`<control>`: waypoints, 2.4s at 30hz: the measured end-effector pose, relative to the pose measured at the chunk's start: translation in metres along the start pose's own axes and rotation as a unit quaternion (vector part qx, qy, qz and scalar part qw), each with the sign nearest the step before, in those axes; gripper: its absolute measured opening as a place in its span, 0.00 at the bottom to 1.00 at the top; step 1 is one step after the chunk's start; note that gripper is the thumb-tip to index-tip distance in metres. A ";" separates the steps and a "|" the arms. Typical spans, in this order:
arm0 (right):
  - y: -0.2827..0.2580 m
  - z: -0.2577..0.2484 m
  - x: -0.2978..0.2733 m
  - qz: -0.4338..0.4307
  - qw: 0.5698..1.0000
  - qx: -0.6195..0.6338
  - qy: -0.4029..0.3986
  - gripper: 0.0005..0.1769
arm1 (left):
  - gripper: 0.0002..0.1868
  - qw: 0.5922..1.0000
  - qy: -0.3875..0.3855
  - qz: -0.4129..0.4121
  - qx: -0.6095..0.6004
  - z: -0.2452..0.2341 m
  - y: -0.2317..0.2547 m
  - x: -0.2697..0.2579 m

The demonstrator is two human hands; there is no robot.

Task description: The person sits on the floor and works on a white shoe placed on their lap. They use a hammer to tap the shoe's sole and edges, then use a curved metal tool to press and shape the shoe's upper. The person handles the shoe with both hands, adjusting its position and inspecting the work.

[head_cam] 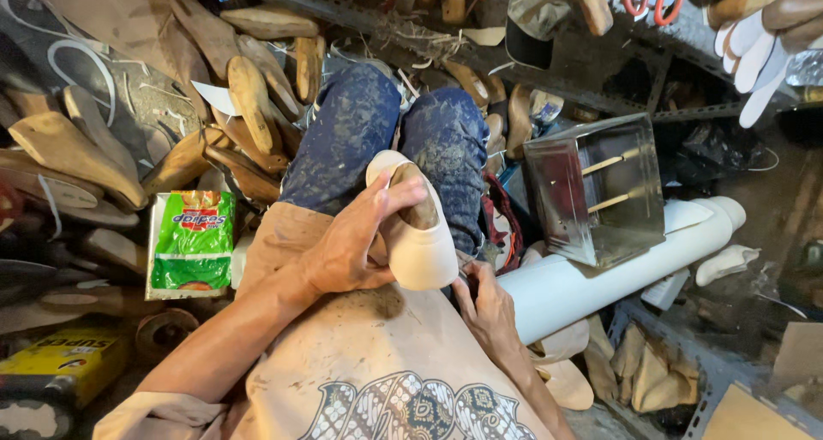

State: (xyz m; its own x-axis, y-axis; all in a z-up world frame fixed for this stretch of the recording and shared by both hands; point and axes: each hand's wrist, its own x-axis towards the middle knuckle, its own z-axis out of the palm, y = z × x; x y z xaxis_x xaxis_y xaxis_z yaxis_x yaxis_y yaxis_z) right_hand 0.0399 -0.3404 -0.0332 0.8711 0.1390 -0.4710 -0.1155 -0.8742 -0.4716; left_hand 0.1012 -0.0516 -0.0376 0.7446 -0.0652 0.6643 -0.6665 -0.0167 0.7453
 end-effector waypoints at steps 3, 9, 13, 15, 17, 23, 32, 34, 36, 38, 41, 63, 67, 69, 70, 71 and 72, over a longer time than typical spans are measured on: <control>0.018 0.013 -0.005 -0.041 0.998 0.019 0.051 0.12 | 0.58 0.999 0.012 0.002 0.037 0.000 0.001 -0.004; 0.048 0.031 0.009 -0.098 0.854 0.511 -0.022 0.38 | 0.43 0.995 -0.007 -0.011 0.101 -0.016 0.004 0.029; 0.000 -0.027 0.015 -0.001 0.969 0.244 0.027 0.17 | 0.46 0.988 -0.051 -0.105 0.097 -0.030 -0.002 0.065; -0.029 -0.040 0.016 -0.037 0.982 0.183 0.038 0.20 | 0.50 0.982 -0.047 -0.163 0.085 -0.032 -0.005 0.078; -0.060 -0.058 0.013 -0.058 0.982 0.176 0.025 0.18 | 0.48 0.979 -0.064 -0.166 0.095 -0.040 -0.012 0.086; -0.112 -0.076 0.017 -0.118 0.961 0.232 -0.091 0.25 | 0.45 0.973 -0.082 -0.191 0.105 -0.043 -0.019 0.087; -0.127 -0.098 0.013 -0.039 0.871 0.433 -0.231 0.31 | 0.43 0.976 -0.111 -0.154 0.106 -0.039 -0.012 0.078; -0.130 -0.110 0.007 0.014 0.841 0.473 -0.262 0.32 | 0.43 0.977 -0.117 -0.145 0.103 -0.038 -0.012 0.076; -0.125 -0.118 0.002 0.016 0.859 0.446 -0.252 0.30 | 0.47 0.974 -0.148 -0.140 0.101 -0.039 -0.013 0.074; -0.131 -0.104 0.004 -0.017 0.888 0.407 -0.211 0.24 | 0.43 0.976 -0.145 -0.140 0.083 -0.042 -0.012 0.080; -0.138 -0.077 0.020 -0.095 0.942 0.306 -0.102 0.18 | 0.42 0.976 -0.135 -0.157 0.067 -0.047 -0.016 0.088; -0.005 0.002 0.043 -0.435 0.882 -0.039 0.175 0.12 | 0.49 0.998 -0.011 -0.011 0.054 -0.017 0.002 0.004; 0.002 0.003 0.043 -0.442 0.877 -0.040 0.183 0.12 | 0.47 0.998 0.008 -0.009 0.066 -0.013 0.002 0.004; 0.002 0.002 0.046 -0.442 0.878 -0.035 0.182 0.15 | 0.48 0.997 0.015 -0.013 0.070 -0.011 -0.003 0.003; -0.017 -0.013 0.045 -0.442 0.877 -0.037 0.184 0.15 | 0.48 0.997 0.015 -0.010 0.069 -0.014 -0.003 0.010; -0.036 -0.027 0.043 -0.398 0.911 0.018 0.104 0.13 | 0.45 0.995 0.004 -0.019 0.095 -0.016 -0.003 0.017; -0.055 -0.041 0.042 -0.348 0.934 0.073 0.023 0.12 | 0.43 0.992 -0.006 -0.028 0.121 -0.019 -0.003 0.024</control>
State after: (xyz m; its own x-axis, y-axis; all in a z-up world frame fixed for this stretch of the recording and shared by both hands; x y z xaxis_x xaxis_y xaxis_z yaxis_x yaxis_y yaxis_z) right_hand 0.1025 -0.3057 0.0040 0.7782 0.6277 0.0190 0.4259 -0.5054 -0.7505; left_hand 0.1217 -0.0340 -0.0232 0.7807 -0.0695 0.6210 -0.6152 -0.2603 0.7442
